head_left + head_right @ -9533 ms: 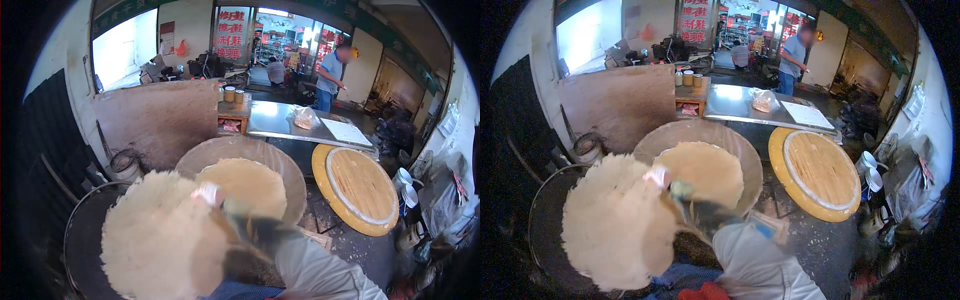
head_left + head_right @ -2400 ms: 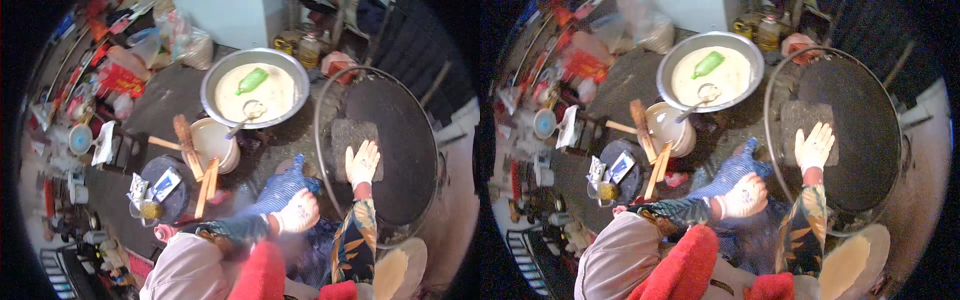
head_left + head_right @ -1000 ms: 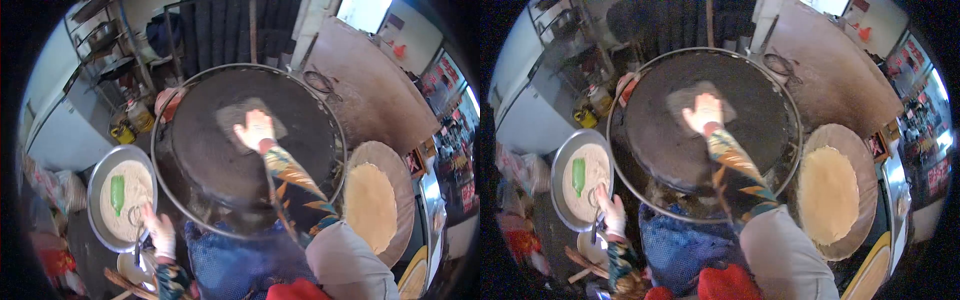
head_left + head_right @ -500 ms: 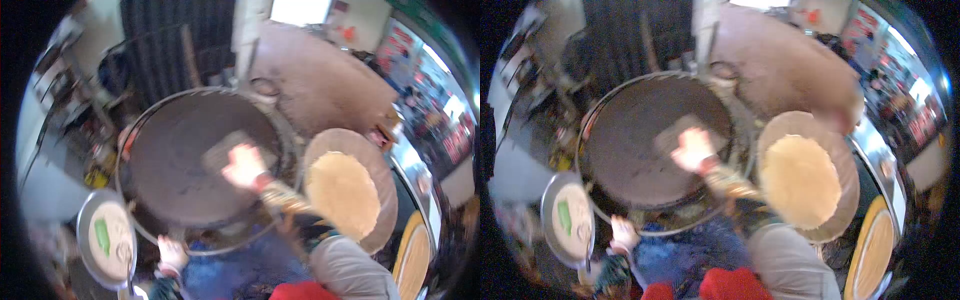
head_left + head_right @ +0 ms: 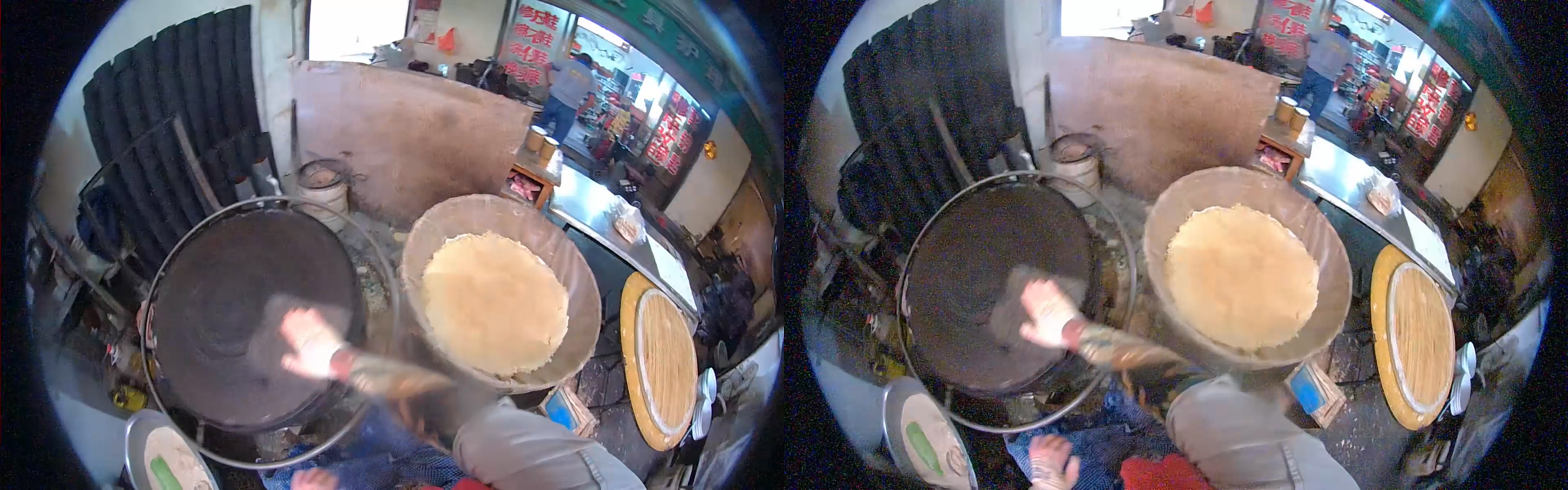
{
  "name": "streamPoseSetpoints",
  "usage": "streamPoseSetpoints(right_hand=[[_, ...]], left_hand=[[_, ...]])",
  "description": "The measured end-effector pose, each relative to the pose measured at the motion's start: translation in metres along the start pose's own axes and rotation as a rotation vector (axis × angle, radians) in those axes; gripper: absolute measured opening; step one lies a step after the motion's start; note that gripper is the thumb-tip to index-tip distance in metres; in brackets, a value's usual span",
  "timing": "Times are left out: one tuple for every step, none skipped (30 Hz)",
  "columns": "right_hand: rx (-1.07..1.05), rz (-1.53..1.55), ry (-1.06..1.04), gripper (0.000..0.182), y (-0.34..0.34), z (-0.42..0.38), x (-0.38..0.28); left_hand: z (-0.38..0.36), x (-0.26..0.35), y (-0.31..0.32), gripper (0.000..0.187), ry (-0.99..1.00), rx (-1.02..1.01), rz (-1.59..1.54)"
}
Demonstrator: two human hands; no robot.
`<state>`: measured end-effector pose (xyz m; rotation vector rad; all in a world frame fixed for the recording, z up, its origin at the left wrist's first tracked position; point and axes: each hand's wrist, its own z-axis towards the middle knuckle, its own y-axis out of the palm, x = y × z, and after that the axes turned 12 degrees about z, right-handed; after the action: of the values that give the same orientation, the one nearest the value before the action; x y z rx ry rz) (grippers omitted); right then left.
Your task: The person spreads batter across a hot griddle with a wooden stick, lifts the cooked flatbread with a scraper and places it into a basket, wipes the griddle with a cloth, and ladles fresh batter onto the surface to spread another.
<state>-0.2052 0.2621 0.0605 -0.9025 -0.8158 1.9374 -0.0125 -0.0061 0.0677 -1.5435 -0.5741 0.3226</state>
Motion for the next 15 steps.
streamPoseSetpoints(right_hand=[[-0.37, -0.034, 0.298, 0.052, -0.049, 0.024, 0.005], [-0.21, -0.081, 0.258, 0.047, -0.059, 0.027, 0.024], [-0.33, -0.007, 0.484, 0.041, -0.065, 0.039, 0.048], [-0.213, -0.095, 0.49, 0.039, -0.051, 0.04, 0.069], [-0.107, -0.186, 0.449, 0.05, -0.027, 0.039, 0.092], [-0.175, -0.336, 0.493, 0.066, -0.004, 0.041, 0.119], [-0.224, -0.291, 0.561, 0.076, 0.012, 0.047, 0.138], [-0.205, -0.326, 0.566, 0.078, 0.032, 0.056, 0.147], [-0.173, -0.348, 0.563, 0.078, 0.054, 0.067, 0.155], [-0.039, -0.355, 0.516, 0.075, 0.087, 0.076, 0.16], [-0.066, -0.312, 0.472, 0.072, 0.093, 0.094, 0.142], [-0.087, -0.265, 0.431, 0.069, 0.085, 0.112, 0.113], [-0.144, -0.235, 0.369, 0.063, 0.087, 0.13, 0.081], [-0.122, -0.206, 0.273, 0.059, 0.103, 0.142, 0.061], [-0.122, -0.205, 0.19, 0.058, 0.119, 0.154, 0.037]], left_hand=[[-0.029, -0.016, 0.019, 0.046, -0.096, 0.037, 0.091], [-0.05, -0.017, 0.025, 0.054, -0.214, 0.06, 0.186], [-0.064, -0.022, 0.038, 0.053, -0.247, 0.016, 0.14], [-0.065, -0.024, 0.029, 0.053, -0.305, -0.03, 0.093], [-0.072, -0.032, 0.035, 0.054, -0.342, 0.0, 0.07], [-0.079, -0.038, 0.044, 0.055, -0.37, 0.036, 0.04], [-0.088, -0.04, 0.048, 0.056, -0.393, 0.029, 0.03], [-0.091, -0.044, 0.05, 0.057, -0.4, 0.035, 0.019], [-0.093, -0.046, 0.051, 0.058, -0.415, 0.013, 0.009], [-0.094, -0.048, 0.052, 0.058, -0.449, 0.016, 0.0], [-0.095, -0.051, 0.053, 0.058, -0.439, 0.018, -0.011], [-0.096, -0.043, 0.052, 0.058, -0.427, 0.02, -0.014], [-0.098, -0.045, 0.055, 0.058, -0.42, 0.033, -0.027], [-0.098, -0.048, 0.06, 0.059, -0.407, 0.012, -0.006], [-0.097, -0.049, 0.058, 0.06, -0.404, -0.025, 0.007]])
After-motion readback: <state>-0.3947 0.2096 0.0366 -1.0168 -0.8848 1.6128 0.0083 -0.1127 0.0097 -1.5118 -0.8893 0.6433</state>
